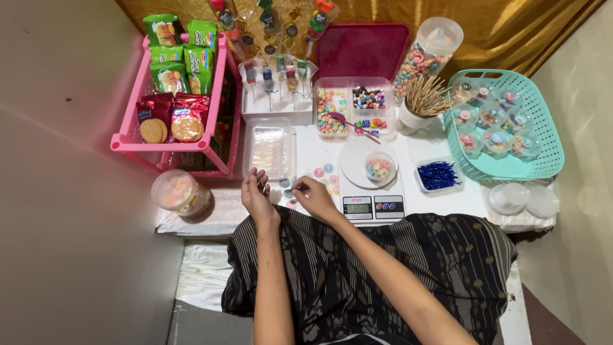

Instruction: A person is decorating and weighing candies, using a small spoon to add sprinkles to a candy on a digital scale before placing it in a container.

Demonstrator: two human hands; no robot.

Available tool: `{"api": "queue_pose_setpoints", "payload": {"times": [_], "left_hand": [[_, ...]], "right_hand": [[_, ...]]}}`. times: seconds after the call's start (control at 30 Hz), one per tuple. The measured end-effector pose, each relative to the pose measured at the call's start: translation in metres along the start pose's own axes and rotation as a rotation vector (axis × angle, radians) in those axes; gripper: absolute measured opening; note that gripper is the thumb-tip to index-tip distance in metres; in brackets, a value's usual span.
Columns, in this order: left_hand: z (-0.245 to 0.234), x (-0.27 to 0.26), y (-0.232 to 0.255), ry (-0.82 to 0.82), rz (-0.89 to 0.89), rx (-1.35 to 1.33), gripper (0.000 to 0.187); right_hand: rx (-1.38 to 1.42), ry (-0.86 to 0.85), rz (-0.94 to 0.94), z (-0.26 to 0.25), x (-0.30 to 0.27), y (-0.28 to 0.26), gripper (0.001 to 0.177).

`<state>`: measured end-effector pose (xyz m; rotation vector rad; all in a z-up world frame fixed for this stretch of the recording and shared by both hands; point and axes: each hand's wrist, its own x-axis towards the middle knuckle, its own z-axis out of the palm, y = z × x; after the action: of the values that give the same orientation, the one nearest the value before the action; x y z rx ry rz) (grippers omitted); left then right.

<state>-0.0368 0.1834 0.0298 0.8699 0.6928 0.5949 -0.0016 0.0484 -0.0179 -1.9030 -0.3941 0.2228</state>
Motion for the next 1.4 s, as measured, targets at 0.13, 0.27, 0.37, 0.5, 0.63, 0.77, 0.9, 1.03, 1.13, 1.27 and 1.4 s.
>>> {"api": "queue_pose_setpoints", "payload": {"times": [0.13,0.27,0.37,0.5,0.63,0.77,0.9,1.03,1.13,1.27,1.4], "left_hand": [[0.003,-0.007,0.005,-0.002,0.012,0.038,0.024],[0.005,-0.011,0.003,-0.015,0.05,0.152,0.023],[0.01,-0.017,-0.001,-0.053,0.135,0.242,0.021],[0.013,-0.034,-0.013,-0.182,0.49,0.572,0.015],[0.019,-0.036,-0.061,-0.381,0.688,0.791,0.018],[0.046,-0.061,-0.076,-0.813,0.874,0.924,0.03],[0.076,-0.092,-0.069,-1.003,1.094,1.079,0.048],[0.091,-0.105,-0.07,-1.053,1.055,1.186,0.047],[0.093,-0.104,-0.074,-1.059,1.051,1.235,0.045],[0.093,-0.099,-0.08,-1.026,1.132,1.311,0.044],[0.093,-0.1,-0.083,-1.004,1.181,1.352,0.047]], "right_hand": [[0.114,0.095,-0.05,-0.051,-0.01,-0.012,0.013],[0.021,0.315,-0.122,-0.138,-0.013,-0.001,0.011],[-0.091,0.387,-0.16,-0.193,-0.014,0.019,0.011],[-0.211,0.418,-0.174,-0.231,-0.022,0.033,0.011],[-0.202,0.418,-0.181,-0.234,-0.017,0.053,0.011],[-0.225,0.312,-0.177,-0.229,-0.017,0.043,0.011],[-0.33,0.236,-0.201,-0.229,-0.014,0.046,0.01],[-0.381,0.226,-0.199,-0.228,-0.02,0.028,0.011],[-0.431,0.222,-0.193,-0.226,-0.02,0.024,0.009],[-0.447,0.254,-0.248,-0.221,-0.018,0.032,0.008],[-0.427,0.295,-0.248,-0.217,-0.017,0.04,0.008]]}}
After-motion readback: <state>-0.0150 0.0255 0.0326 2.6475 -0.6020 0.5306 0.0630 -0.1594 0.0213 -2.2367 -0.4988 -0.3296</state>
